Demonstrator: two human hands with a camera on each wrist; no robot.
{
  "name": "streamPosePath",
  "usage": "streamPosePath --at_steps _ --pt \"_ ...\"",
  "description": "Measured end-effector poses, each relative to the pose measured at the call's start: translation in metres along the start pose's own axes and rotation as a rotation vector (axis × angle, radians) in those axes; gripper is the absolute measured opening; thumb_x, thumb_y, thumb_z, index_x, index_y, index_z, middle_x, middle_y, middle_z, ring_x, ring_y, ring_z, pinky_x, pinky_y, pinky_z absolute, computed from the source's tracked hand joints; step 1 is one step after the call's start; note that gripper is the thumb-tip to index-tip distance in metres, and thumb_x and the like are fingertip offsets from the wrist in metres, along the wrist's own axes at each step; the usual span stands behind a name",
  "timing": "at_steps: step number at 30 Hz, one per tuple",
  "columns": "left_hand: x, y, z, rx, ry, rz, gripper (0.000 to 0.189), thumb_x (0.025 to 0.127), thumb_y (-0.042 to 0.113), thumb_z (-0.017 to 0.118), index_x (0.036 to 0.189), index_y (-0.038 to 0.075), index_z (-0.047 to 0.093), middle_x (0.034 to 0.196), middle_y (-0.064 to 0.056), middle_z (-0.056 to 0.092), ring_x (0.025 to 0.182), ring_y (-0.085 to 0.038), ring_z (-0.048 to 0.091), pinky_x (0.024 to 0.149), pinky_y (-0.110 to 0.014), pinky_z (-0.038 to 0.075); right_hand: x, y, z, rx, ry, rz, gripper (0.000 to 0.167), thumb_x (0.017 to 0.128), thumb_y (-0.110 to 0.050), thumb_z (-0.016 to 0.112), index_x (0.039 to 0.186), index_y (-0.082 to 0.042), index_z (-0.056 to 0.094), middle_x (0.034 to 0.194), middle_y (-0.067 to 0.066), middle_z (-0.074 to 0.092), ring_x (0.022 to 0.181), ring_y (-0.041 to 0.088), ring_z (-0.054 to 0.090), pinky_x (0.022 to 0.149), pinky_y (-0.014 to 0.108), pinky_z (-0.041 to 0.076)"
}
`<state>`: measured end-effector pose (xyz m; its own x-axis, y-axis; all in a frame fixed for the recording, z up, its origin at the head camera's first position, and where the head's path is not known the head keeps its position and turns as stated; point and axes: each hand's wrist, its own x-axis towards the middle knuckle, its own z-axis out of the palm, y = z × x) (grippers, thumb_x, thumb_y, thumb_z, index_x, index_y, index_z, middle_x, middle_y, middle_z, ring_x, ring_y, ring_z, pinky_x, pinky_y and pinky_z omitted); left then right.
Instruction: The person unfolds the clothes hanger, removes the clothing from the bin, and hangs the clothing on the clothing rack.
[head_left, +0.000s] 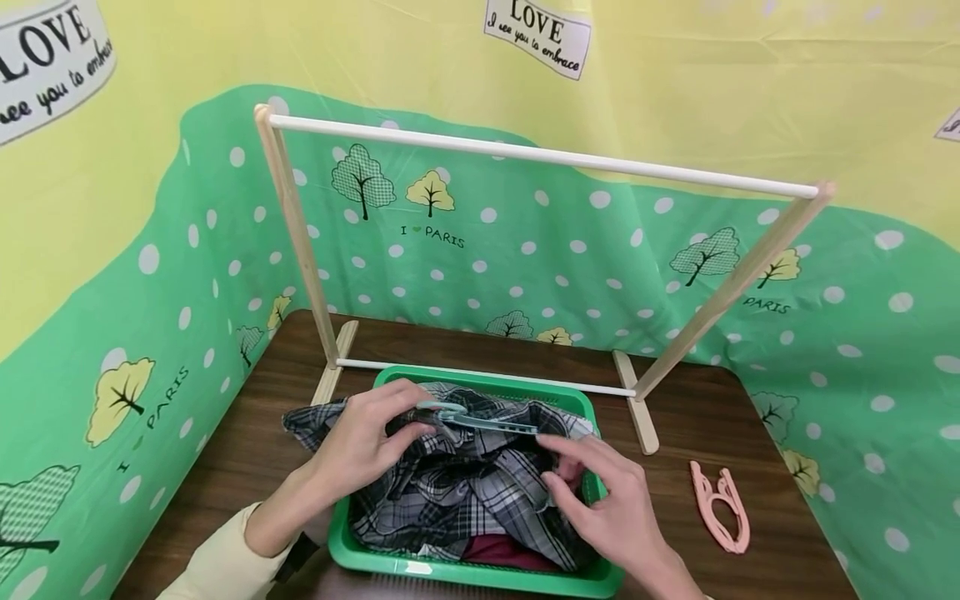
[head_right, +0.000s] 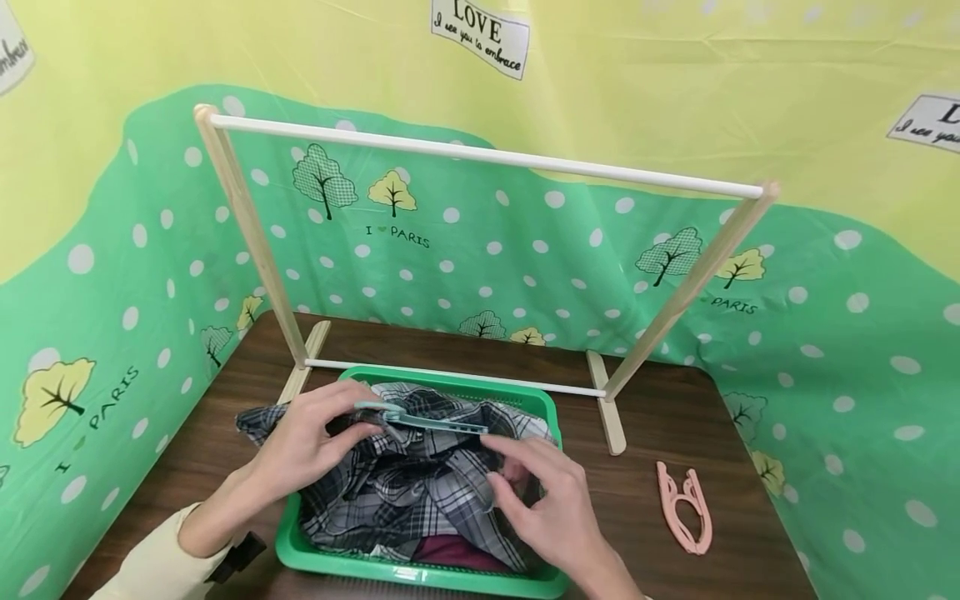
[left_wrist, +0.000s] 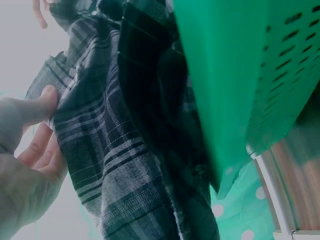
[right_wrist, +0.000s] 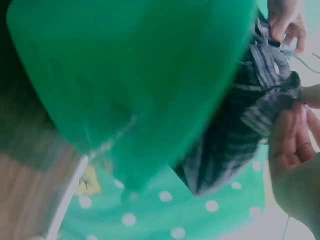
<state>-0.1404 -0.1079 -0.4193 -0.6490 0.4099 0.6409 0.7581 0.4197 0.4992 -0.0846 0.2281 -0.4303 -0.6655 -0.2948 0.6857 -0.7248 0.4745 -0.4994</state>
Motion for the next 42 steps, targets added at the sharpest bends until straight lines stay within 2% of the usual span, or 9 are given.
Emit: streamPosePath --at_steps 3,5,9,19,22,28,33,37,42 --pt "0.000 0.001 0.000 -0.006 -0.018 0.013 0.033 0.090 -0.001 0.091 0.118 0.014 0.081 0.112 -0.001 0.081 0.091 -0.013 0.077 0.075 -0.029 0.063 0.004 -0.001 -0.006 -0.146 -0.005 0.026 0.049 0.086 0.001 0.089 0.132 -0.014 0.082 0.081 -0.008 0.055 0.075 0.005 0.049 0.070 0.017 0.042" --pt "0.001 0.001 0.001 -0.002 -0.022 0.023 0.033 0.090 0.000 0.091 0.118 0.015 0.081 0.113 -0.001 0.081 0.091 -0.013 0.077 0.075 -0.029 0.063 0.007 -0.001 -0.009 -0.240 0.007 0.027 0.035 0.097 -0.021 0.089 0.132 -0.017 0.083 0.084 -0.006 0.055 0.076 0.004 0.043 0.069 0.017 0.037" --pt "0.002 0.002 0.001 0.003 -0.020 0.039 0.033 0.090 0.000 0.092 0.118 0.015 0.081 0.112 -0.001 0.082 0.092 -0.014 0.078 0.075 -0.030 0.064 0.013 0.003 -0.012 -0.407 0.011 -0.024 0.047 0.113 -0.056 0.064 0.133 -0.019 0.084 0.095 -0.002 0.062 0.074 0.001 0.039 0.061 0.016 0.031" --pt "0.003 0.000 0.003 -0.007 -0.037 0.087 0.033 0.090 0.000 0.092 0.117 0.015 0.081 0.113 -0.001 0.081 0.097 -0.017 0.079 0.078 -0.031 0.064 0.025 0.015 -0.010 -0.600 -0.016 -0.022 0.019 0.087 -0.008 0.093 0.105 -0.011 0.088 0.083 0.000 0.068 0.056 0.001 0.045 0.049 0.021 0.037" --pt "0.004 -0.001 0.003 -0.007 -0.035 0.092 0.033 0.089 0.000 0.092 0.116 0.015 0.082 0.113 -0.001 0.082 0.097 -0.017 0.079 0.079 -0.031 0.065 0.030 0.010 -0.012 -0.457 -0.040 0.158 0.010 0.094 -0.006 0.089 0.101 -0.012 0.085 0.081 -0.003 0.069 0.060 0.000 0.049 0.054 0.023 0.042" --pt "0.006 -0.001 0.001 -0.013 -0.037 0.079 0.032 0.090 0.002 0.092 0.117 0.015 0.082 0.112 0.000 0.082 0.098 -0.016 0.079 0.080 -0.032 0.066 0.042 0.001 -0.018 0.054 -0.026 0.703 0.010 0.109 -0.009 0.075 0.110 -0.003 0.083 0.091 -0.006 0.074 0.077 0.005 0.060 0.071 0.024 0.052" --pt "0.005 0.000 -0.001 -0.008 -0.060 0.076 0.030 0.091 0.002 0.091 0.117 0.015 0.082 0.112 0.000 0.081 0.098 -0.015 0.078 0.079 -0.031 0.064 0.044 0.002 -0.015 0.291 0.048 0.891 0.018 0.113 -0.011 0.069 0.117 0.004 0.078 0.098 -0.014 0.073 0.093 0.006 0.064 0.084 0.022 0.054" --pt "0.004 -0.001 -0.001 0.005 -0.047 0.068 0.030 0.092 0.000 0.090 0.117 0.013 0.080 0.112 -0.001 0.080 0.099 -0.016 0.077 0.081 -0.033 0.065 0.041 0.000 -0.010 0.288 0.039 0.781 0.014 0.111 -0.009 0.073 0.117 0.001 0.081 0.095 -0.013 0.075 0.085 0.006 0.065 0.077 0.023 0.056" --pt "0.004 -0.002 -0.002 -0.009 0.021 0.012 0.032 0.092 -0.004 0.089 0.117 0.013 0.078 0.115 -0.002 0.078 0.105 -0.019 0.077 0.086 -0.038 0.066 0.032 0.006 -0.005 0.140 -0.067 0.354 0.030 0.108 0.003 0.069 0.132 -0.007 0.082 0.113 -0.003 0.075 0.099 0.006 0.066 0.082 0.022 0.052"
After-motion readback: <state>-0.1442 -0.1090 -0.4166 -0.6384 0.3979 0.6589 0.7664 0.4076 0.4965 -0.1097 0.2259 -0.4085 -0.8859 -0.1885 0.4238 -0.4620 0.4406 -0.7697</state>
